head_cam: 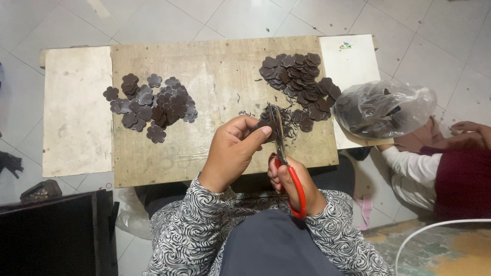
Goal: The person uses red-handled scissors to trim the edges of dark, flower-shaped pieces of material. They pick up each piece, cut along the perimeter, and place the finished shape on a wooden board, accumulating a pile of cut pieces.
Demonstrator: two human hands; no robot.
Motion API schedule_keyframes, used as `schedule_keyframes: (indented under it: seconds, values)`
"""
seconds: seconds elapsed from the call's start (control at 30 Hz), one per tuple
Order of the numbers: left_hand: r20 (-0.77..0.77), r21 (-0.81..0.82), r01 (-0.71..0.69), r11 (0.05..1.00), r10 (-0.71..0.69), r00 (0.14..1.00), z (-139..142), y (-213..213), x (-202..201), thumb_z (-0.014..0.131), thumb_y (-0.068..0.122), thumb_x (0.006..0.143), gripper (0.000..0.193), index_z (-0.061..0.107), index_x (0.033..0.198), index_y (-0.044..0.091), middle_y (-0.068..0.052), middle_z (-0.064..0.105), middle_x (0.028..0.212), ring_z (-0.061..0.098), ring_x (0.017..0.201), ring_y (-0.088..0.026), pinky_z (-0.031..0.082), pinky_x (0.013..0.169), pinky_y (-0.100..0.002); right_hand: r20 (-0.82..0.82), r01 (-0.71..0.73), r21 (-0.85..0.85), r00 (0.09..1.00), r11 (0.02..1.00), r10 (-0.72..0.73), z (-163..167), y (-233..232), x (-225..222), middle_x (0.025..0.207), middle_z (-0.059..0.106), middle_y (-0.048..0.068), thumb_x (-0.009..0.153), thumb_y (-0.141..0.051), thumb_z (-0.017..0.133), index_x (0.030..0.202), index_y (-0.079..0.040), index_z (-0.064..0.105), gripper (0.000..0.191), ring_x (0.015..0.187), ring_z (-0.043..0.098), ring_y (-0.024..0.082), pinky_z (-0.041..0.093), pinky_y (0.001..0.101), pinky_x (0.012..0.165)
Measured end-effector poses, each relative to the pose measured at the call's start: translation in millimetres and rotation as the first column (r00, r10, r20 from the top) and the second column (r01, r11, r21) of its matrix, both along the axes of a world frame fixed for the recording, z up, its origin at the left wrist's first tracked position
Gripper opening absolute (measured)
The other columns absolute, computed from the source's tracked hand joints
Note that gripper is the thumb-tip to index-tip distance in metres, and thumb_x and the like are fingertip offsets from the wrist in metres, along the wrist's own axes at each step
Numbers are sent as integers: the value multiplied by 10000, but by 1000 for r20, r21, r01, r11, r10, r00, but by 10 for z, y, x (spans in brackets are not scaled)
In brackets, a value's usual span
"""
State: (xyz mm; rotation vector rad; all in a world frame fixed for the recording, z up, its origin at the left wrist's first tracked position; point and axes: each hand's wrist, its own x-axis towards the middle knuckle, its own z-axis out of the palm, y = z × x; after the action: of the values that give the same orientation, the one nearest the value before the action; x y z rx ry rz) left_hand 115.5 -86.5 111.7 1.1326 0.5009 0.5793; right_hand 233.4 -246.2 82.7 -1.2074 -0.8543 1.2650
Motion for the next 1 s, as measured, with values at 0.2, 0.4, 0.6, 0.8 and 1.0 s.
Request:
schedule_keyframes:
  seconds: [0.2,0.4,0.6,0.8,1.0]
  values:
    - [-24,-12,1,1000,-1,1000,34,8,5,688,135,971,121,687,978,14,-5,736,884,633,764,-29,518,679,-205,-8,17,-11,1000,1000,-17,6,5,-18,789,415,-16,1029,-612,478,932,-76,472,545,658,384,65,353,207,563]
    - [16,-19,10,1000,-10,1000,12,4,23,696,130,977,124,682,976,6,-4,720,881,621,769,-32,513,686,-209,31,-19,37,999,999,18,40,32,4,842,450,-9,1011,-627,497,991,-74,494,554,733,429,82,410,224,659]
    - [7,-31,0,1000,1,1000,-32,-25,46,698,120,974,116,678,966,6,-2,718,868,615,754,-34,506,676,-208,24,18,63,1000,998,-19,10,27,-5,820,426,-9,1036,-605,492,966,-67,483,542,706,407,82,383,227,629]
    - [1,-38,0,999,0,1000,-34,-11,42,689,128,969,117,684,982,12,-6,734,890,635,769,-34,518,683,-207,-12,17,20,1000,1000,-17,-29,13,13,808,407,-16,1025,-602,507,934,-75,467,536,686,382,73,352,214,591]
    - [16,-50,-2,999,3,1000,-37,-14,36,691,127,978,125,688,1002,4,-21,743,907,634,773,-40,517,693,-213,-23,15,0,1000,1000,-15,-37,3,24,793,412,-16,1018,-599,510,925,-74,470,535,669,375,67,348,215,575]
